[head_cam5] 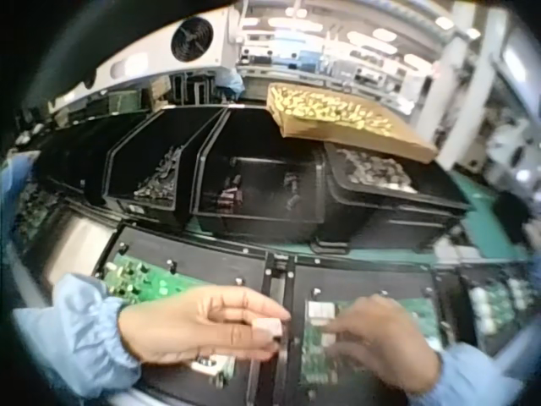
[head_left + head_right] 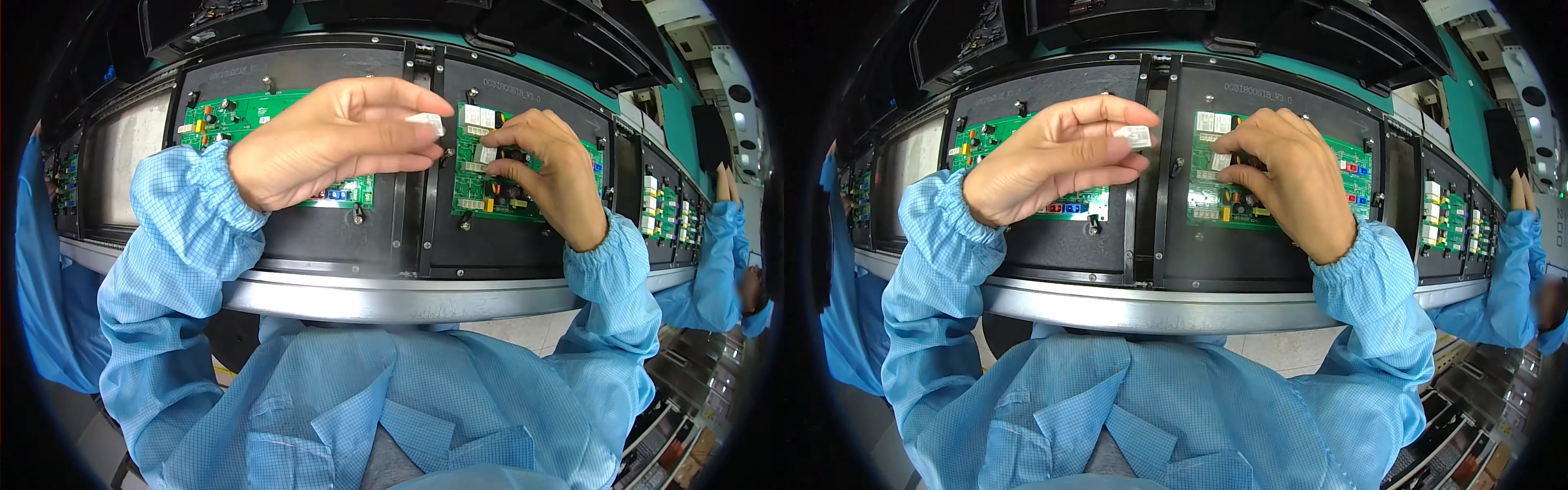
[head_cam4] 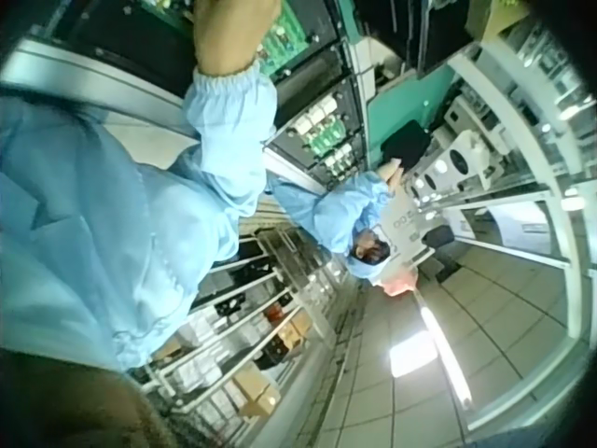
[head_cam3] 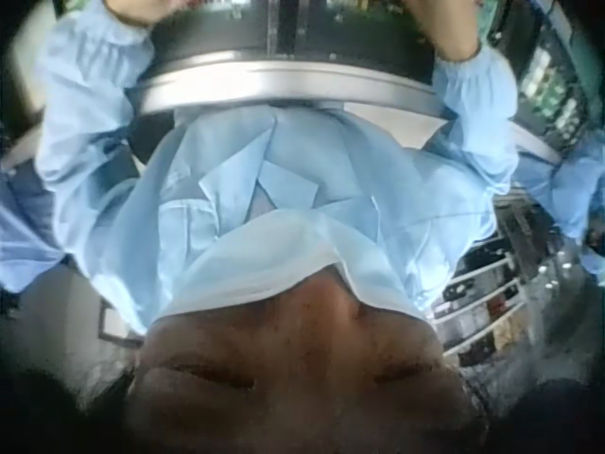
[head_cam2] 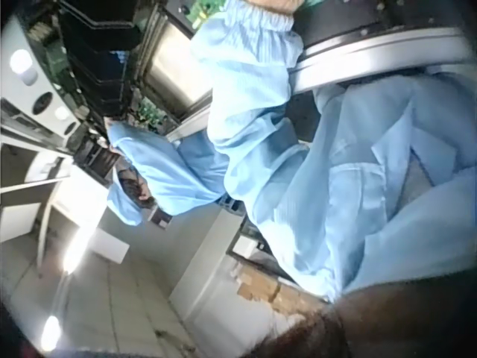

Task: Assembling various electronic components onto printed circuit boards on a production line.

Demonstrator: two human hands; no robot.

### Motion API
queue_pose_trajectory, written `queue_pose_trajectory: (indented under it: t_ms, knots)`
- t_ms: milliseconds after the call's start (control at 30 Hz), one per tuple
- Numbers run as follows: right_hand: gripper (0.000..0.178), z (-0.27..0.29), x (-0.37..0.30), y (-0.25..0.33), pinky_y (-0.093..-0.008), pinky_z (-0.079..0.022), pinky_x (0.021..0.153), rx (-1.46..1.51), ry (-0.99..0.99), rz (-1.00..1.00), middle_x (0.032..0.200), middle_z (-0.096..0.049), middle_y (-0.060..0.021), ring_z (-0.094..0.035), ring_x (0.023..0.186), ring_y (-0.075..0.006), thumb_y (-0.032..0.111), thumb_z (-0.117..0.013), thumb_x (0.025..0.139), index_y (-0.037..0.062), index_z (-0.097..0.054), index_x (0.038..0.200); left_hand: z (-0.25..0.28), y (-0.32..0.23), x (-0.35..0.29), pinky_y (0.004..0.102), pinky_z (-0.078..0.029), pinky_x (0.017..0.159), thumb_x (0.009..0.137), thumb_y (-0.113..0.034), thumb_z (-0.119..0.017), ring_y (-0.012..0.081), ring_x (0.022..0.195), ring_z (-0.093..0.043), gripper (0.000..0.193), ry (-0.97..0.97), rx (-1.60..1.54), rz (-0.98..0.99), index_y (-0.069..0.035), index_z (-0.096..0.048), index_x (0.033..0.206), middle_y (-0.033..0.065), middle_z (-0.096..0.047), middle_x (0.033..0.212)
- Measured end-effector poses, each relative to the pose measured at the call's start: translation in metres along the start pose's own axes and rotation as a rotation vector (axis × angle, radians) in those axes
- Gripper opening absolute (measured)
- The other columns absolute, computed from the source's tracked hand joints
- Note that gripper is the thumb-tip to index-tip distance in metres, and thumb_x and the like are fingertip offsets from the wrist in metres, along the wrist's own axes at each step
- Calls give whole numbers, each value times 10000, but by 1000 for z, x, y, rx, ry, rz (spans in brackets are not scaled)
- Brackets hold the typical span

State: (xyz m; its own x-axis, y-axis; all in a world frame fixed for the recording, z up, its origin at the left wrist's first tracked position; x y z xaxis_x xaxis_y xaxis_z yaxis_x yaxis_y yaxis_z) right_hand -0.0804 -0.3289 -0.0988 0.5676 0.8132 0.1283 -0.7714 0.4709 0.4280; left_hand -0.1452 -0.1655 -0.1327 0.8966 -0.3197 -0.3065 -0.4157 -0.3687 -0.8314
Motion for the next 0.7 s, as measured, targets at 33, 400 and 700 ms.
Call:
queue_pose_trajectory:
  t_ms: [33, 400, 700]
  knots:
    - [308, 0, 0, 0, -355, -489, 794, 11, -12, -2, 940, -661, -81, -602, 895, -260, 14, -798, 695, 41, -711, 989, 3, 2, 1, 257, -559, 894, 975, -125, -636, 118, 968, -675, 314, -2, 0, -1, -7, -560, 1256, 96, -675, 1137]
    - [284, -18, -7, -15, -355, -482, 838, 15, 57, -13, 961, -683, -77, -608, 910, -246, 17, -792, 712, 29, -711, 985, 2, 15, 25, 243, -544, 891, 970, -154, -653, 97, 962, -658, 210, 64, 296, -93, -44, -623, 1146, 31, -681, 1031]
    - [253, -18, -4, -16, -377, -455, 795, 54, 26, 60, 901, -666, -67, -589, 849, -265, 54, -782, 727, 53, -700, 967, -2, 7, 41, 223, -542, 846, 904, -74, -716, 84, 894, -664, 211, 70, 539, -148, -18, -629, 1087, 29, -692, 971]
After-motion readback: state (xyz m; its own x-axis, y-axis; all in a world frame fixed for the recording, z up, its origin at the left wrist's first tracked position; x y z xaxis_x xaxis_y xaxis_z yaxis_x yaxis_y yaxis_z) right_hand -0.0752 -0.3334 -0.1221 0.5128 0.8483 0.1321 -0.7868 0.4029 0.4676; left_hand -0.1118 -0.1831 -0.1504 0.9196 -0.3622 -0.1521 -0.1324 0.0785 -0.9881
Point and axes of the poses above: each hand's wrist, its own x-axis towards the middle knuckle, its own z-axis out of the back of the hand, y = z × x, the point moved 8 cm from there along x, towards the middle knuckle
